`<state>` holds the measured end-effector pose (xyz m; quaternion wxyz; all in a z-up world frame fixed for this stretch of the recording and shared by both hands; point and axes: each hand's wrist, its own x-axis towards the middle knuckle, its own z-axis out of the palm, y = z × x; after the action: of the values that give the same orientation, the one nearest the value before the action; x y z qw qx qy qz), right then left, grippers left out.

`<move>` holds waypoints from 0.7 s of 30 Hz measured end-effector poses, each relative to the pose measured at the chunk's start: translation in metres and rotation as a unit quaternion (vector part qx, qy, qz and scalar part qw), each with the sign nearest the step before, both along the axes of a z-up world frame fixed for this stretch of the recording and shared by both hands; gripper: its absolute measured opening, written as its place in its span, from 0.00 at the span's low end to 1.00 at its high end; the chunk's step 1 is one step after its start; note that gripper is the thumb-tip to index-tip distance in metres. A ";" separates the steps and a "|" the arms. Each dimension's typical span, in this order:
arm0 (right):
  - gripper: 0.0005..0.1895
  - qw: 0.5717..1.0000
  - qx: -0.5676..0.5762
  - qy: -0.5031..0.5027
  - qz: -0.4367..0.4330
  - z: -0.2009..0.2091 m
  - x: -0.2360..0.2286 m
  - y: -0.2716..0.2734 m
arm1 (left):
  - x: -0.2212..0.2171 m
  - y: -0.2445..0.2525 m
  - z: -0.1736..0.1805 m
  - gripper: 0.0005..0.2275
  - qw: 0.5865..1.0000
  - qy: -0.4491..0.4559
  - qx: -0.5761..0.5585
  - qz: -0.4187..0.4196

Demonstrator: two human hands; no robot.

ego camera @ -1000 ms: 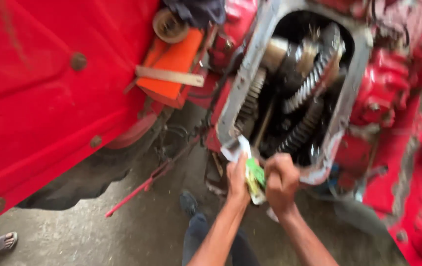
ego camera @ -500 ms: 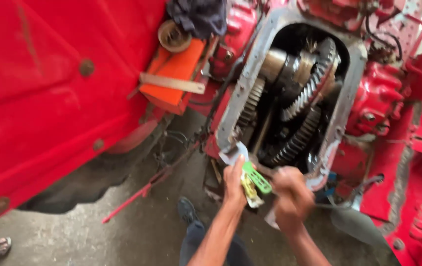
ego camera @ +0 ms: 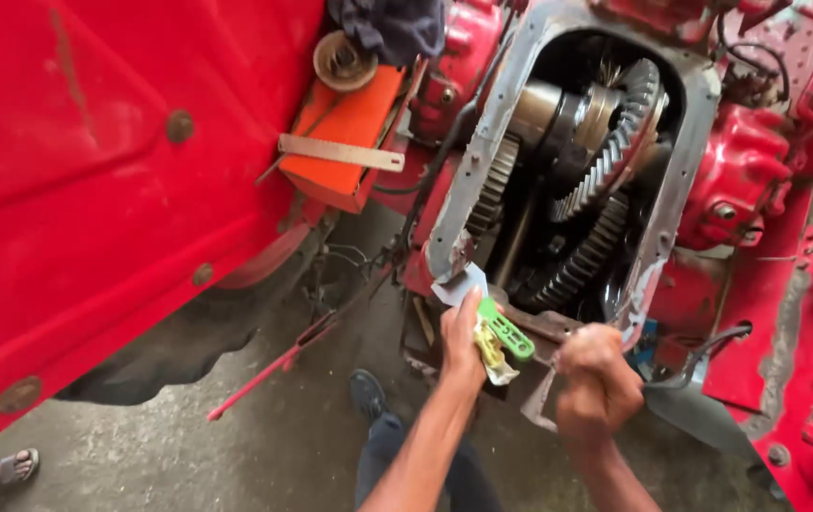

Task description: Cleaning and scraping the gasket surface of a tractor gearbox housing to prepare for reassembly.

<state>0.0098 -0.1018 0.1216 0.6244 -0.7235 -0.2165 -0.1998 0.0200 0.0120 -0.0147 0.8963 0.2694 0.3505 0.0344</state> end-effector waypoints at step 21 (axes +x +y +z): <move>0.05 0.993 -0.042 0.105 0.037 -0.014 0.036 0.001 | 0.010 -0.010 0.004 0.19 0.999 0.022 -0.022 0.029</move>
<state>0.0462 -0.1013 0.1073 0.6200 -0.7572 -0.1845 -0.0903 0.0296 0.0020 -0.0104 0.8928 0.2397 0.3785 0.0463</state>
